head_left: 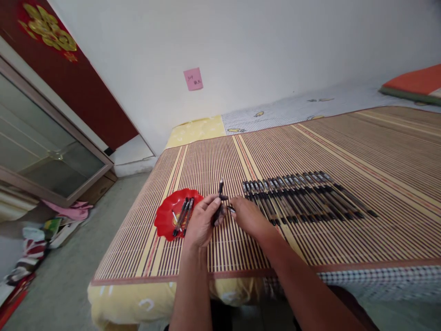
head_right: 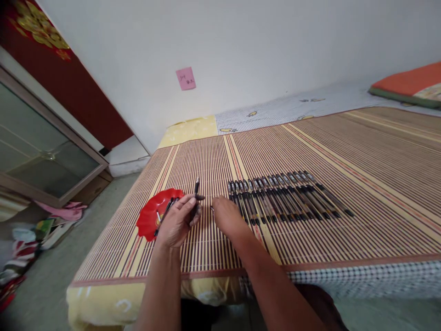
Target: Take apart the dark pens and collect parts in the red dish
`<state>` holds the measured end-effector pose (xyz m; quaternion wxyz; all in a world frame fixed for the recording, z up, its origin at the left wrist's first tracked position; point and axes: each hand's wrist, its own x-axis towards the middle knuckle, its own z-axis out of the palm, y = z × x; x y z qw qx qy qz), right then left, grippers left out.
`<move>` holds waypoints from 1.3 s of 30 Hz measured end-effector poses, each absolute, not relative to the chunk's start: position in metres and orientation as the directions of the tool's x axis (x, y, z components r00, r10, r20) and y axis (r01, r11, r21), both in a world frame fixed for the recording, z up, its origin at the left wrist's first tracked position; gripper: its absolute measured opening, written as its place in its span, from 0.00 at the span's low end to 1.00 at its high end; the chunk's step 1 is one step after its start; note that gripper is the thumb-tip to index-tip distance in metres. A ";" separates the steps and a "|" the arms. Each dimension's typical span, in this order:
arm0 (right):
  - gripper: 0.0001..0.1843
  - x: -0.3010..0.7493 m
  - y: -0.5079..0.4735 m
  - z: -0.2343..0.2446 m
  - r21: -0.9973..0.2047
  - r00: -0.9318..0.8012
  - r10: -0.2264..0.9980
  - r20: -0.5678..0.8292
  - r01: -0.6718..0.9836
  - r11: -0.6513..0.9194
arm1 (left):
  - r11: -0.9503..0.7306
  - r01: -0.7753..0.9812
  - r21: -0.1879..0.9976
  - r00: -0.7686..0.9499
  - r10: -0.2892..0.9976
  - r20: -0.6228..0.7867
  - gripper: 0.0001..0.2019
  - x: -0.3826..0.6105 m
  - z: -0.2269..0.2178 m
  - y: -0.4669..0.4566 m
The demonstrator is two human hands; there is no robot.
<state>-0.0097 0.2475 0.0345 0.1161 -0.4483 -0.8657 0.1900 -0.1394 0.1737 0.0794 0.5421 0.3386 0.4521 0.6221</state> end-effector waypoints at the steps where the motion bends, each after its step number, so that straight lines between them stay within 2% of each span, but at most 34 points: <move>1: 0.10 -0.009 0.247 0.035 -0.451 -0.567 0.823 0.026 0.729 0.516 | -0.003 -0.365 0.931 -0.179 0.981 -0.067 0.21 -0.139 0.079 0.174; 5: 0.09 -0.007 0.249 0.041 -0.541 -0.549 0.833 0.072 0.680 0.495 | -0.009 -0.365 0.931 -0.180 0.982 -0.062 0.20 -0.138 0.078 0.174; 7: 0.10 -0.003 0.253 0.046 -0.668 -0.501 0.852 0.153 0.583 0.462 | -0.006 -0.357 0.934 -0.174 0.983 -0.060 0.19 -0.138 0.079 0.174; 9: 0.11 0.002 0.259 0.053 -0.835 -0.397 0.887 0.233 0.386 0.392 | 0.001 -0.344 0.939 -0.163 0.985 -0.061 0.19 -0.138 0.078 0.174; 11: 0.11 0.010 0.265 0.060 -0.940 -0.270 0.924 0.269 0.133 0.313 | 0.006 -0.334 0.943 -0.154 0.986 -0.061 0.18 -0.138 0.077 0.174; 14: 0.10 0.020 0.270 0.069 -0.955 -0.146 0.955 0.258 -0.188 0.229 | 0.016 -0.320 0.947 -0.130 0.990 -0.061 0.17 -0.138 0.075 0.174; 18: 0.15 0.025 0.268 0.076 -0.901 -0.106 0.961 0.255 -0.387 0.196 | 0.041 -0.285 0.958 -0.091 0.993 -0.070 0.17 -0.136 0.072 0.174; 27: 0.22 0.023 0.257 0.090 -0.887 -0.111 0.948 0.299 -0.397 0.234 | 0.068 -0.224 0.972 -0.034 0.996 -0.077 0.16 -0.132 0.071 0.175; 39: 0.17 0.025 0.251 0.093 -0.897 -0.251 0.881 0.401 -0.301 0.322 | 0.074 -0.209 0.975 -0.013 0.997 -0.078 0.16 -0.133 0.072 0.173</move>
